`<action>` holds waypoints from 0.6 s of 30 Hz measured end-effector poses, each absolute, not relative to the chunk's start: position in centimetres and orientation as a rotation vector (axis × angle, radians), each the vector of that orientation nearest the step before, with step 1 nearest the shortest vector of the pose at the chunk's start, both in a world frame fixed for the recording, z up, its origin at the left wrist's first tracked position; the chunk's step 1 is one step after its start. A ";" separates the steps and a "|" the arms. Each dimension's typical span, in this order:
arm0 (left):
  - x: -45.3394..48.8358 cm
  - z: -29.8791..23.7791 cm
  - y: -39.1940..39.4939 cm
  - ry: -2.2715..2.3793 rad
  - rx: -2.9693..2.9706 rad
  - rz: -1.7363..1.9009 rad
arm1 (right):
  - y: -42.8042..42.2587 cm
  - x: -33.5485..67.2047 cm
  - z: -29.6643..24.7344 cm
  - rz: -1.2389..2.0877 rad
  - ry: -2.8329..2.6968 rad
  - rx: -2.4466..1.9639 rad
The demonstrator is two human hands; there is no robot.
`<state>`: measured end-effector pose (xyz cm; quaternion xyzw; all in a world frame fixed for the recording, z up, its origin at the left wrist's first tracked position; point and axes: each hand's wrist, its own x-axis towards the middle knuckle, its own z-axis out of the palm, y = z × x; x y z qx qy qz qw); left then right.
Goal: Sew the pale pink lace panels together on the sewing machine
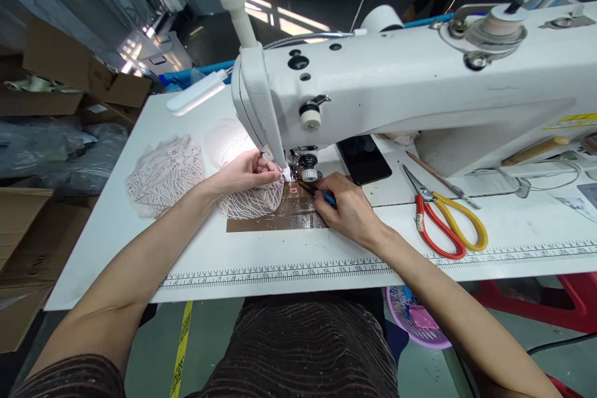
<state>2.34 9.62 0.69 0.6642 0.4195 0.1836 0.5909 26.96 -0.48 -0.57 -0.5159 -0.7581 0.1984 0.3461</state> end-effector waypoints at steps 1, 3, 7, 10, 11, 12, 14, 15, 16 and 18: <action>2.4 0.7 9.6 0.976 1.552 0.429 | -0.5 26.9 -0.5 0.523 -1.965 -1.355; 2.5 0.7 9.5 0.969 1.560 0.433 | -0.3 26.8 -0.2 0.571 -1.956 -1.405; 2.5 0.8 9.5 0.914 1.543 0.438 | 0.2 26.6 0.1 0.665 -2.017 -1.533; 2.2 1.2 9.5 0.904 1.512 0.399 | 0.8 26.4 0.1 0.608 -2.117 -1.614; 2.1 1.4 9.5 0.905 1.505 0.383 | 1.0 26.4 0.0 0.595 -2.141 -1.632; 1.9 1.5 9.5 0.901 1.500 0.368 | 1.2 26.3 0.0 0.586 -2.157 -1.646; 1.7 1.7 9.6 0.876 1.495 0.345 | 1.5 26.0 -0.1 0.554 -2.169 -1.670; 1.6 1.7 9.6 0.860 1.494 0.336 | 1.6 25.9 -0.1 0.536 -2.165 -1.680; 1.6 1.6 9.7 0.843 1.494 0.330 | 1.8 25.7 -0.1 0.522 -2.157 -1.688; 1.6 1.4 9.8 0.814 1.491 0.322 | 2.0 25.4 -0.1 0.507 -2.133 -1.707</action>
